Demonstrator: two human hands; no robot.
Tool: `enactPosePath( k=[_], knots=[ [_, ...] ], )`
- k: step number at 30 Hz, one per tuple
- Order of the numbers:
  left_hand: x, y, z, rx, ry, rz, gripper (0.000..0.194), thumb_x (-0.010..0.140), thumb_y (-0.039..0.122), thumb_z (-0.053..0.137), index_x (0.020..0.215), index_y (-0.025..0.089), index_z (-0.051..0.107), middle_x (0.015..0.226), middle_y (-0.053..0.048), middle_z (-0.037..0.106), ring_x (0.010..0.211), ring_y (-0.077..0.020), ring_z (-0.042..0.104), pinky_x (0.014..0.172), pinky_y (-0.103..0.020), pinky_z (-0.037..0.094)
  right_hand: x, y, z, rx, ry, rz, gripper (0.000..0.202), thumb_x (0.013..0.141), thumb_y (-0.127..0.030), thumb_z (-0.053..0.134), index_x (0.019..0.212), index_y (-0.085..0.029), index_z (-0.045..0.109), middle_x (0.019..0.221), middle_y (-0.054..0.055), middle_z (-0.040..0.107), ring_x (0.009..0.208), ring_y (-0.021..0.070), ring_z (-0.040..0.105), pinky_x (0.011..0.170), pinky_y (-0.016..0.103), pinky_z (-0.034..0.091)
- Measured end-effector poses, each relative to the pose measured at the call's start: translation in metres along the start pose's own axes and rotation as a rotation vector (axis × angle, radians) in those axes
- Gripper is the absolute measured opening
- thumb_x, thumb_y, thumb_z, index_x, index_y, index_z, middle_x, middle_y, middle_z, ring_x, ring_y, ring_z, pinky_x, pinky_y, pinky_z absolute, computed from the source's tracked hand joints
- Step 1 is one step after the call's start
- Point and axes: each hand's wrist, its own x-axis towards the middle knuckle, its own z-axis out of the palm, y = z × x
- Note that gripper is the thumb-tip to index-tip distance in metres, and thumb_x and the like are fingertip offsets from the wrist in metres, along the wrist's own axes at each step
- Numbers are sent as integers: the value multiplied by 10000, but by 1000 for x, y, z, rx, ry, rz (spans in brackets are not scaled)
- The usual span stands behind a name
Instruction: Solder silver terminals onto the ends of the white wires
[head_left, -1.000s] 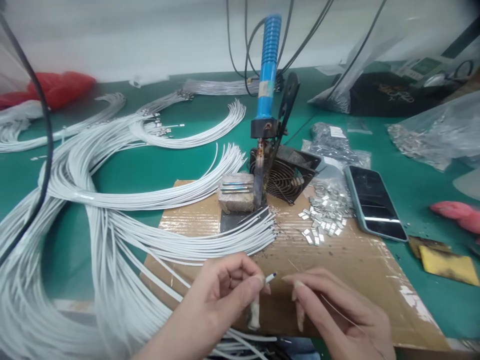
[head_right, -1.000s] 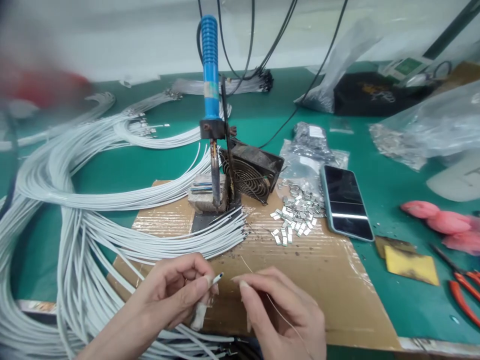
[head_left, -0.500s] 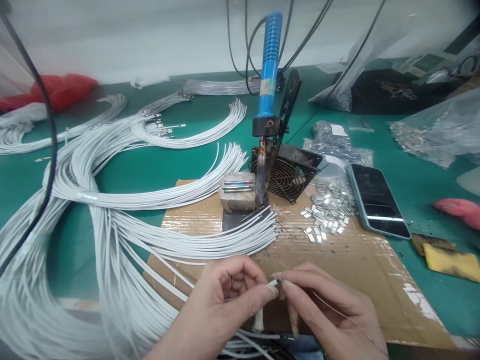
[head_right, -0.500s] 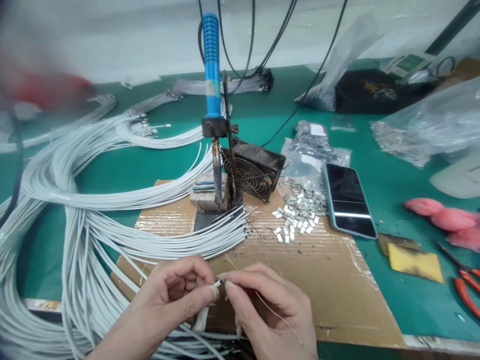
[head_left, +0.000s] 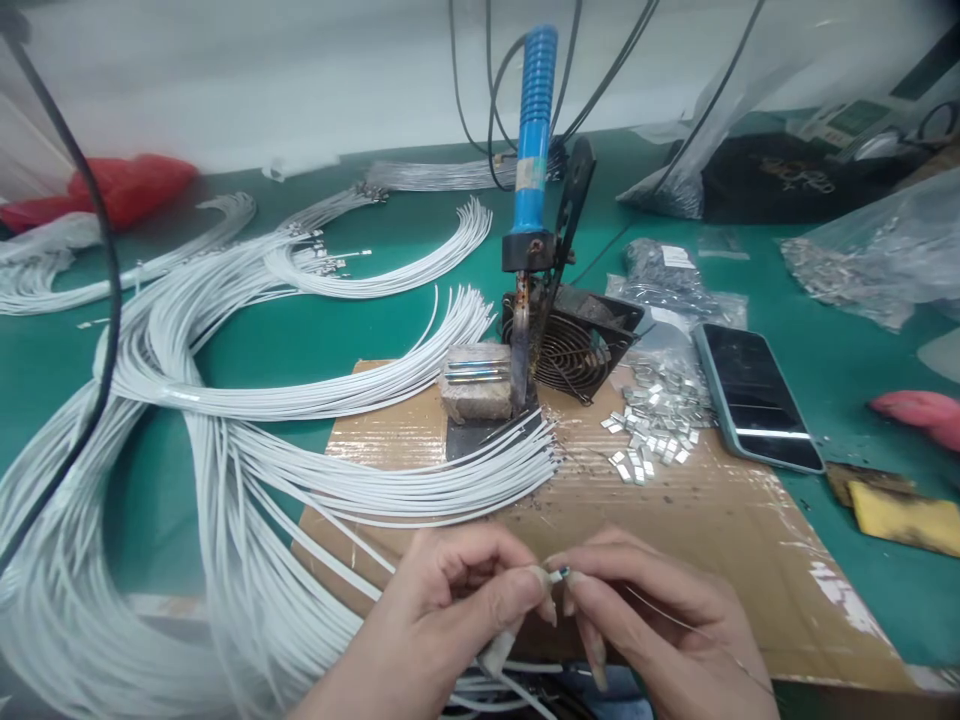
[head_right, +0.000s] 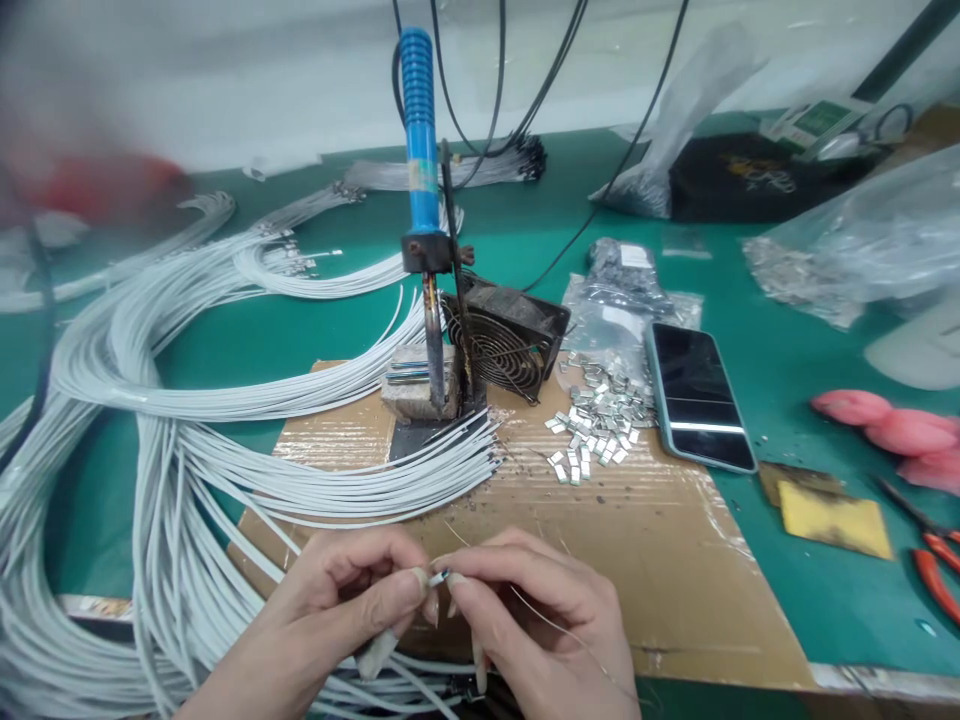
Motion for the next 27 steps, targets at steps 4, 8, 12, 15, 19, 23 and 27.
enactPosePath(
  k=[4,8,12,15,19,23,27],
  knots=[
    [-1,1,1,21,-15,22,399,936,529,741,778,162,731,685,16,568,657,-135,433,615,-264,315,-1,1,-4,-15,-54,-16,156,927,-246,773,958,-344,891,657,4,688,523,118,605,494,198,498],
    [-1,4,6,69,-4,28,296,946,401,721,755,179,674,668,39,524,651,-134,415,622,-250,346,-6,-3,3,161,25,165,144,862,-387,847,783,-268,863,664,0,630,514,78,512,476,172,436],
    [-3,9,10,143,18,18,276,944,356,691,733,192,624,654,51,488,639,-134,401,615,-238,372,-8,-3,5,209,50,215,324,814,-523,864,695,-227,806,634,-13,578,510,76,476,464,177,407],
    [-5,13,11,202,-5,-10,277,952,366,659,739,192,629,687,23,549,679,-152,479,629,-242,398,-5,-2,-1,143,10,171,330,825,-430,868,610,-203,763,568,-14,565,473,74,458,450,182,380],
    [-5,11,13,393,26,86,307,995,340,604,728,191,635,670,22,557,661,-147,497,616,-241,391,-3,-4,-9,-52,9,91,227,728,-172,909,576,-202,743,537,-14,595,507,101,525,484,185,415],
    [-2,0,16,496,187,239,230,992,351,658,814,205,656,637,51,533,579,-120,469,521,-228,349,-2,-6,-10,-143,61,89,214,826,-296,856,639,-225,780,556,-19,615,470,117,588,461,192,483],
    [-3,-7,16,656,236,435,171,1002,242,661,833,216,662,649,51,601,549,-102,496,505,-224,357,-1,-2,-10,-47,9,48,257,929,-311,771,686,-233,796,595,-10,647,471,111,631,471,175,516]
  ],
)
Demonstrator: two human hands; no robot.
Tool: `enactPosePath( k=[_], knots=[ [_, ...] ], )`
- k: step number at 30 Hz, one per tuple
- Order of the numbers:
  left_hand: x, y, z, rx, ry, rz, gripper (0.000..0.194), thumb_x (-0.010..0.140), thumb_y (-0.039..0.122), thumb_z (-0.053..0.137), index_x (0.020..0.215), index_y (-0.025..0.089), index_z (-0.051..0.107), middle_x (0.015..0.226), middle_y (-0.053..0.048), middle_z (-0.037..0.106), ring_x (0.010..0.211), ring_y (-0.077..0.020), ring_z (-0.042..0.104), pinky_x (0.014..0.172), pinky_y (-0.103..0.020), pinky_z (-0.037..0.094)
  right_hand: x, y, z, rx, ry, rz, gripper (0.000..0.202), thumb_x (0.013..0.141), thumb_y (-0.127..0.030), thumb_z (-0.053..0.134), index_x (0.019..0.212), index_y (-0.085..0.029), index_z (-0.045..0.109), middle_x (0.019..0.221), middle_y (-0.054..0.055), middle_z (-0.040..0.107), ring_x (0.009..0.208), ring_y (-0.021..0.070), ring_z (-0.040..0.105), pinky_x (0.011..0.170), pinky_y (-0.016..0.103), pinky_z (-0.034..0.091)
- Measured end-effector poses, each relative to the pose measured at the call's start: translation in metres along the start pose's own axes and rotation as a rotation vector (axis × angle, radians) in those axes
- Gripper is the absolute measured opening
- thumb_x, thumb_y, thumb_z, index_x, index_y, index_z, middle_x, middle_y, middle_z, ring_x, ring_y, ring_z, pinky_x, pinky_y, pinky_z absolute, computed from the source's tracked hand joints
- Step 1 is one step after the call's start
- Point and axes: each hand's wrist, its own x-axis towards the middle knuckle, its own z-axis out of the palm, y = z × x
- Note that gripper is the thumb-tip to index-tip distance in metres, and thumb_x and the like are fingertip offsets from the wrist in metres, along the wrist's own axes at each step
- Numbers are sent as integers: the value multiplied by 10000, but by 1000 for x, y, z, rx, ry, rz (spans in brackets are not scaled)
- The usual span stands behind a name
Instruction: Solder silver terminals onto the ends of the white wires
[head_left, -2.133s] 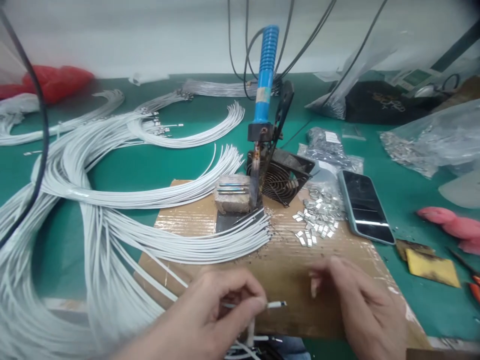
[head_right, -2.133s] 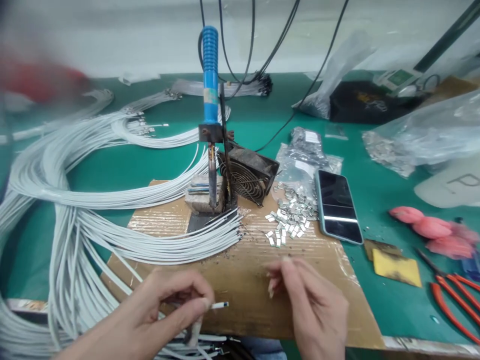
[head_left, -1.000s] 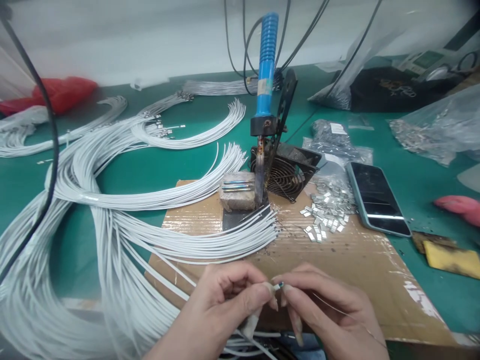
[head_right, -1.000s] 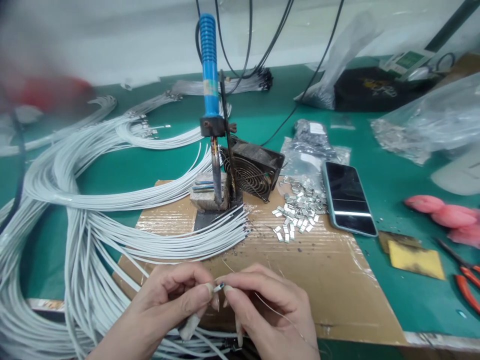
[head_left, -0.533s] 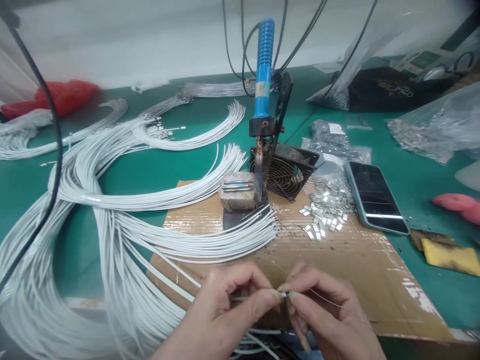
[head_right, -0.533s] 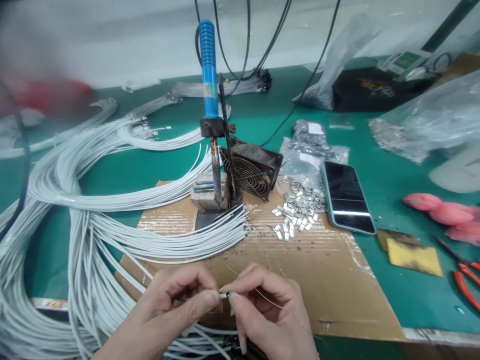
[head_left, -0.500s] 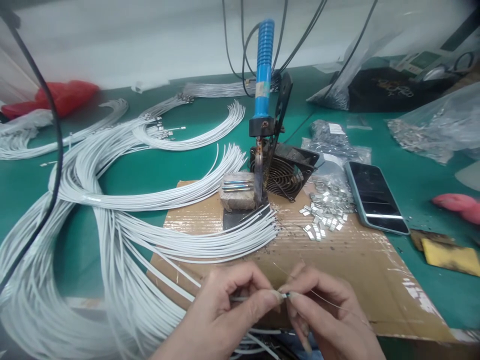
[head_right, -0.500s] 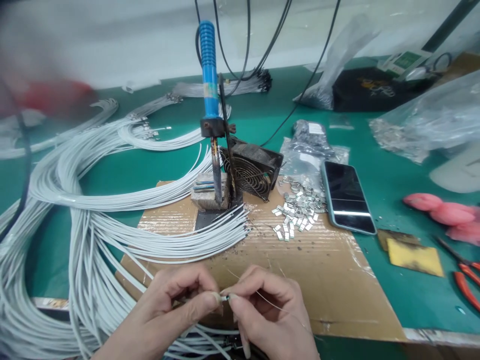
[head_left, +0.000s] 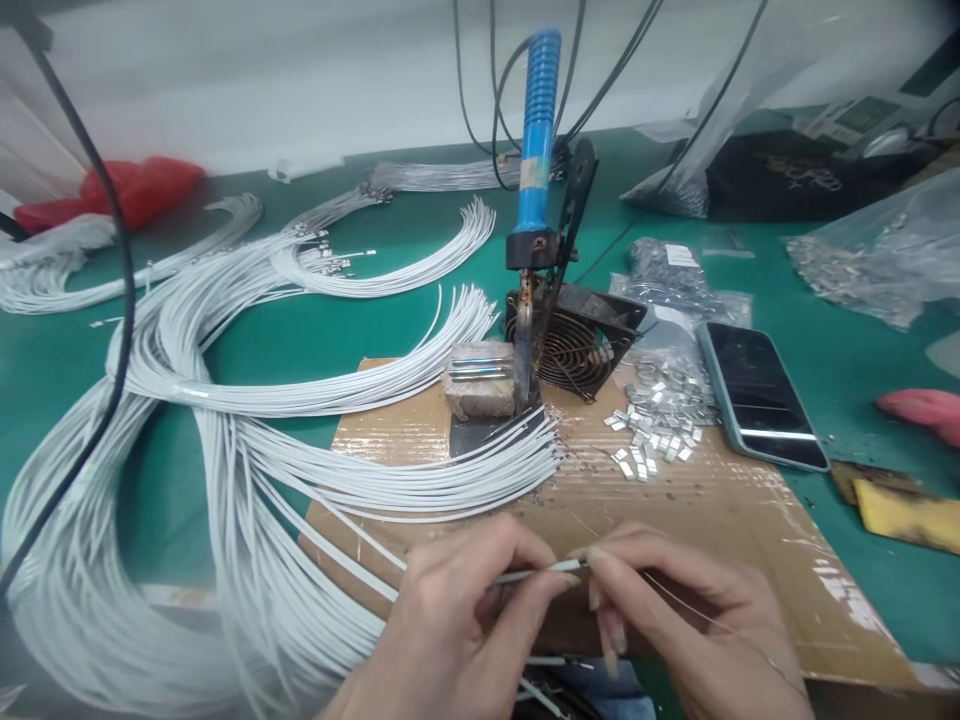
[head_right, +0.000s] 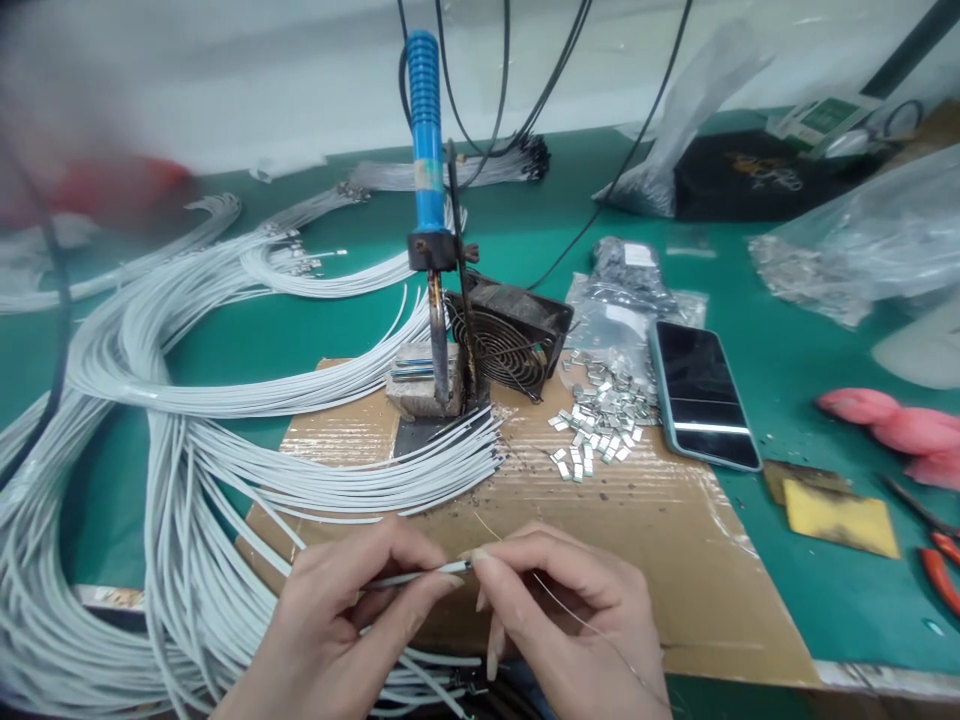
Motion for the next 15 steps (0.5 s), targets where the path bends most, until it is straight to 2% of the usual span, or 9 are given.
enactPosePath(
  k=[2,7,12,15],
  knots=[
    [-1,-1,-1,76,32,80,148,1000,184,659,858,221,678,653,52,630,545,-99,510,520,-227,368,0,1,0,46,-3,-17,228,949,-298,747,737,-243,809,661,0,684,487,110,646,479,172,530],
    [0,-1,-2,123,56,123,139,1014,199,656,879,230,673,622,61,614,494,-104,463,501,-241,371,0,-1,1,88,8,-10,65,899,-253,802,881,-280,858,754,10,723,507,107,668,483,163,540],
    [-1,0,-3,172,79,187,126,994,134,666,897,215,670,672,40,648,546,-110,532,541,-239,409,2,-6,-2,-47,-7,-104,131,894,-216,799,782,-273,837,587,-19,652,499,109,623,488,168,519],
    [-2,0,-2,183,76,246,135,984,85,649,906,194,668,684,27,639,565,-113,547,553,-245,418,4,-10,-6,-110,-21,-128,142,886,-201,799,777,-283,837,569,-26,652,513,113,633,508,170,518]
  ],
)
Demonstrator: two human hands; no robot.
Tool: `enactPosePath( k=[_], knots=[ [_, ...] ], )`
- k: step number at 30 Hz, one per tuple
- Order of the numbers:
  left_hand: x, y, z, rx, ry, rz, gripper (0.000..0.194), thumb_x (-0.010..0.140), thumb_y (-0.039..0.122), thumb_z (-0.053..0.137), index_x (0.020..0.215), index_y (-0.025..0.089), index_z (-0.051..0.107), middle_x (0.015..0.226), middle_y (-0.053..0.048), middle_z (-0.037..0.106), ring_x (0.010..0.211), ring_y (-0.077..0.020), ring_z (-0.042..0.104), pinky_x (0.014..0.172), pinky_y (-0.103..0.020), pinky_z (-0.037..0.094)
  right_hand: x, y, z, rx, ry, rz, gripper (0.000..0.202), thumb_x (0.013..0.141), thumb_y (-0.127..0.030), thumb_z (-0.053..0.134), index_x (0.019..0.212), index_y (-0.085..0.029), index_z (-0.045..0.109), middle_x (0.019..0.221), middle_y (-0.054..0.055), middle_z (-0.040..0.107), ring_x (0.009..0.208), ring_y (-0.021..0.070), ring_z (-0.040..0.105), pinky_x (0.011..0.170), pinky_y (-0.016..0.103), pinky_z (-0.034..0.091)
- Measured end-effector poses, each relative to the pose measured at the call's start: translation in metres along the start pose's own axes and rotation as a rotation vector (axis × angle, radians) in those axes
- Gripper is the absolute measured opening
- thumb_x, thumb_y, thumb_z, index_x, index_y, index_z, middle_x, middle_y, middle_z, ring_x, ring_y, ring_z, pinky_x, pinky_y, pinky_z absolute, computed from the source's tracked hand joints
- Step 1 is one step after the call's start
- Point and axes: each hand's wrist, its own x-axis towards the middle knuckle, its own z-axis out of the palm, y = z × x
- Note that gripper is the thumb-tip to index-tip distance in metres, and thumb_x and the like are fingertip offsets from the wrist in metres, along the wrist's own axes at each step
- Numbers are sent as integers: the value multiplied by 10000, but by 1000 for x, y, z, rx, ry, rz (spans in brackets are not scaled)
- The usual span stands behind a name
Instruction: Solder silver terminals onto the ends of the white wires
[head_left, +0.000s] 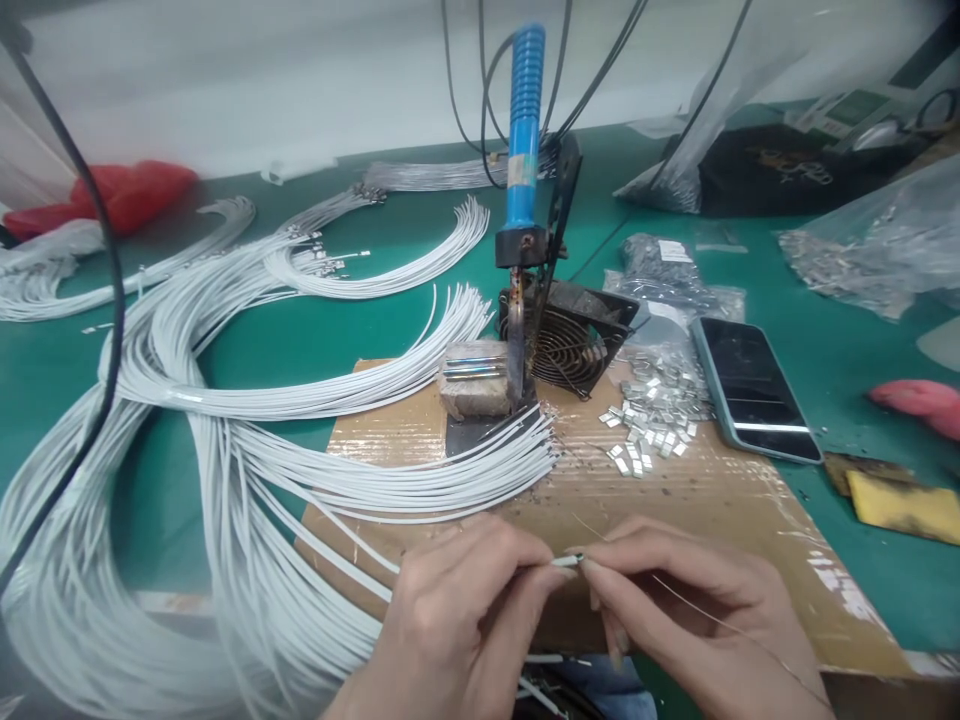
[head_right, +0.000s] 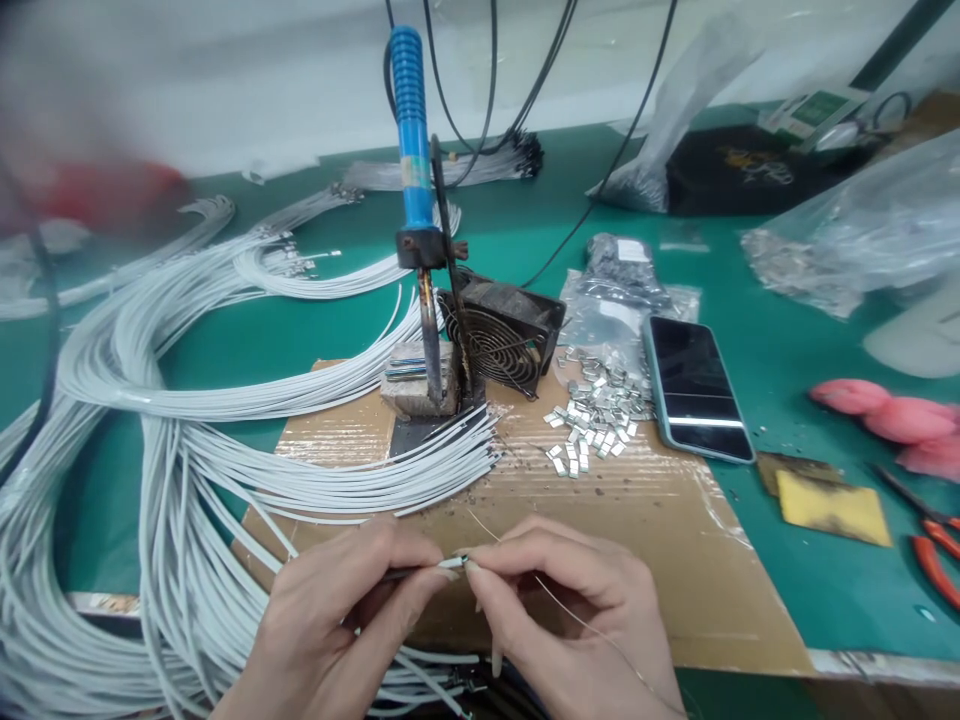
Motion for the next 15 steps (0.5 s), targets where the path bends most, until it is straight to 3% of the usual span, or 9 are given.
enactPosePath(
  k=[5,11,15],
  knots=[
    [4,0,1,10,28,125,173,954,-6,630,926,157,681,717,2,639,613,-126,567,565,-250,428,2,-6,-7,-45,-56,59,119,838,-203,836,752,-286,835,603,-24,678,518,108,638,500,161,492],
    [5,-3,4,99,0,178,166,945,-20,625,909,125,698,706,-30,667,615,-148,580,564,-270,435,8,-8,-13,-140,-129,157,176,859,-291,789,688,-263,821,620,6,682,570,133,623,504,182,471],
    [2,-7,7,153,50,279,176,958,9,589,886,137,685,640,-15,616,550,-153,519,517,-288,391,10,-9,-19,-102,-177,260,204,822,-275,802,622,-239,783,545,-21,593,480,91,505,437,164,404]
  ],
)
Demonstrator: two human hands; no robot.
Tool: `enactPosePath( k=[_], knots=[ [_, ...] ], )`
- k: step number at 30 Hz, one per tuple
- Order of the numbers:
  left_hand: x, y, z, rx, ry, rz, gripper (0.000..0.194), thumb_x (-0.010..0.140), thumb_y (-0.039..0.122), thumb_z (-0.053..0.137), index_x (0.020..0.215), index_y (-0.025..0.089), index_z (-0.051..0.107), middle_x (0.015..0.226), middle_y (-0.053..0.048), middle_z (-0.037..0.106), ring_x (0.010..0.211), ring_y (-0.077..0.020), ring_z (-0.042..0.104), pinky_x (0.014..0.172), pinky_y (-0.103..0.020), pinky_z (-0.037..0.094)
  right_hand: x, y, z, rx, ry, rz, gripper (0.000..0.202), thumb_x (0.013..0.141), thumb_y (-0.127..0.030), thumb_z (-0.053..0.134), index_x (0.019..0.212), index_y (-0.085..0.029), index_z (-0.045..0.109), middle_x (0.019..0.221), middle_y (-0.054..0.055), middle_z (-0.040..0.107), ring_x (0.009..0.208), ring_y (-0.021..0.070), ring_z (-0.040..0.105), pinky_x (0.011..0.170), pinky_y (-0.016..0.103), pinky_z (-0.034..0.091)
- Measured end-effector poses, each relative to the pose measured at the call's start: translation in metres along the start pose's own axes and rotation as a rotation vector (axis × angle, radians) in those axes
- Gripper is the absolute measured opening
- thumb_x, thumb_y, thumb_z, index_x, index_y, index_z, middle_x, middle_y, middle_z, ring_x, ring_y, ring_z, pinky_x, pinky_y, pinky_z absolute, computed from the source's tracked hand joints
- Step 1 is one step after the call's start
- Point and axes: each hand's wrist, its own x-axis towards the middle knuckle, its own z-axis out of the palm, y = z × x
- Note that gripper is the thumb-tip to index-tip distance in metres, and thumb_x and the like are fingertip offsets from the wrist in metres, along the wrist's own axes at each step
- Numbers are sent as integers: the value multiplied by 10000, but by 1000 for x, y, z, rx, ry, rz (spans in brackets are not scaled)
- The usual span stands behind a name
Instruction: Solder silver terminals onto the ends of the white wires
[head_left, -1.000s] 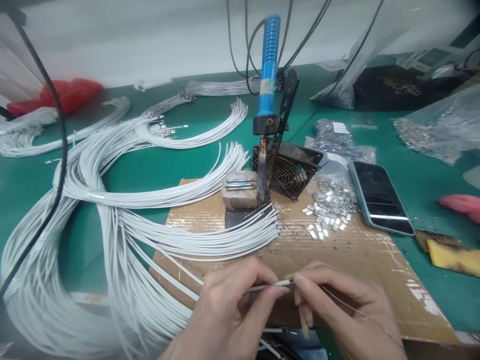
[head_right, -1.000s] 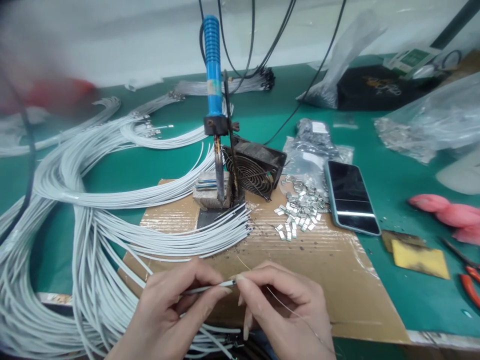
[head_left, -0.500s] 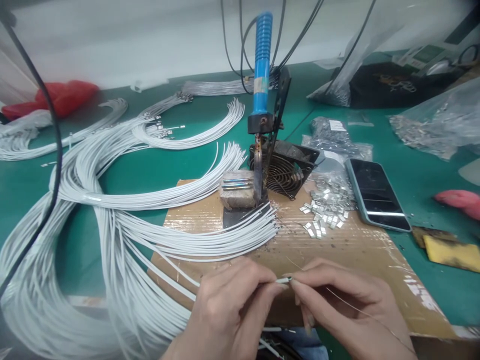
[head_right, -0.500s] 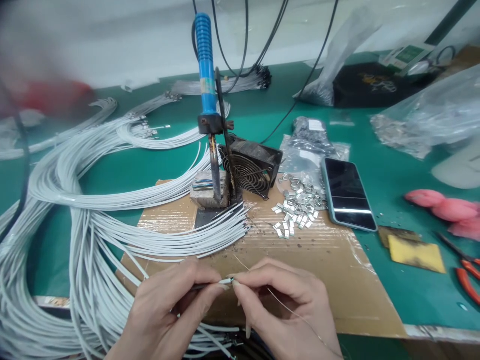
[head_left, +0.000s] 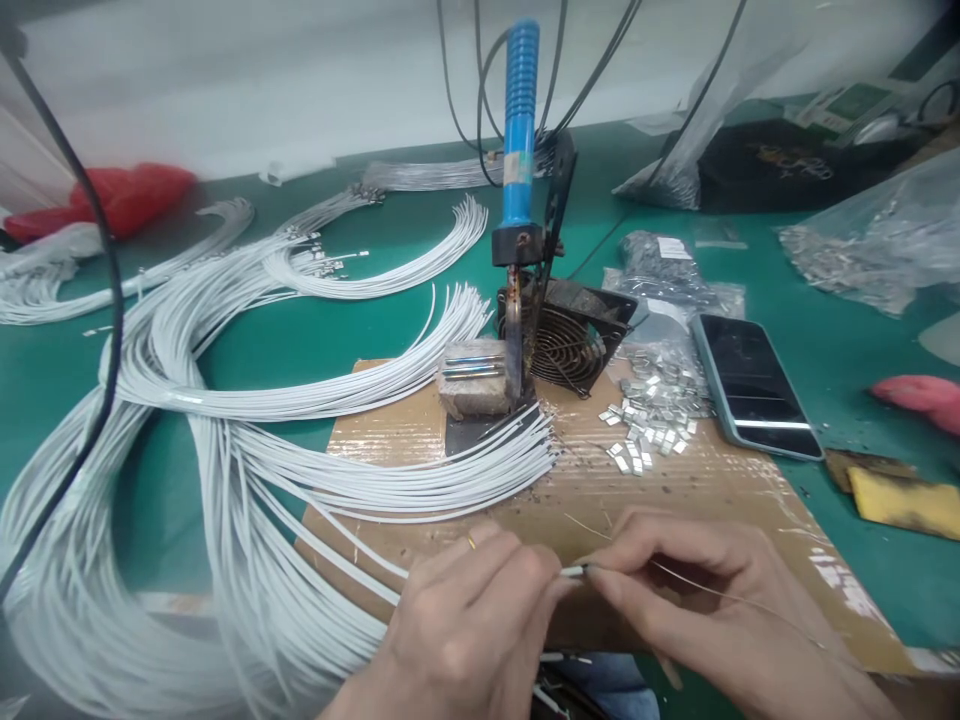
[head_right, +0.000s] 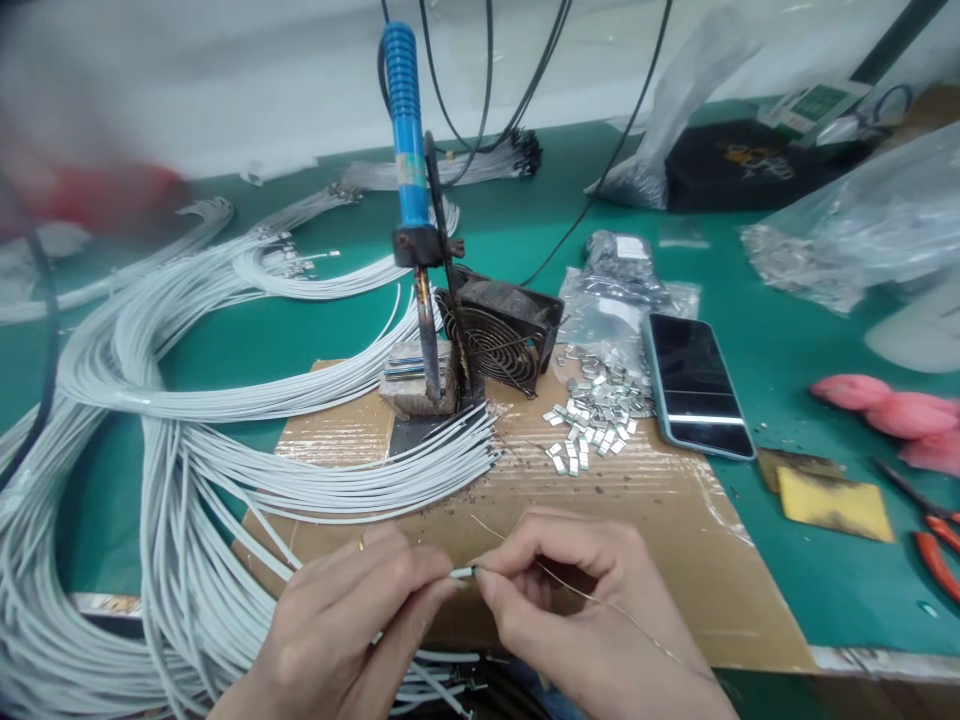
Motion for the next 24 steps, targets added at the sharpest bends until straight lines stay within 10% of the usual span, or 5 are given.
enactPosePath(
  k=[12,18,24],
  knots=[
    [3,19,2,-530,-47,-823,346,1037,333,529,713,210,525,582,68,412,530,-103,367,504,-258,257,-8,15,71,183,489,-216,135,900,-215,769,778,-266,793,665,-5,683,579,123,628,534,182,514],
    [11,15,-6,-1004,16,-1093,349,918,492,756,835,196,590,563,86,473,515,-82,344,514,-213,290,0,7,49,68,337,-279,138,844,-202,805,733,-283,819,693,-1,750,566,141,688,512,177,542],
    [11,12,-6,-1019,83,-1156,349,845,482,844,810,176,679,580,50,573,488,-80,453,494,-204,384,3,9,26,12,328,-262,118,878,-250,811,773,-301,830,642,-31,735,513,99,681,496,99,541]
  ],
)
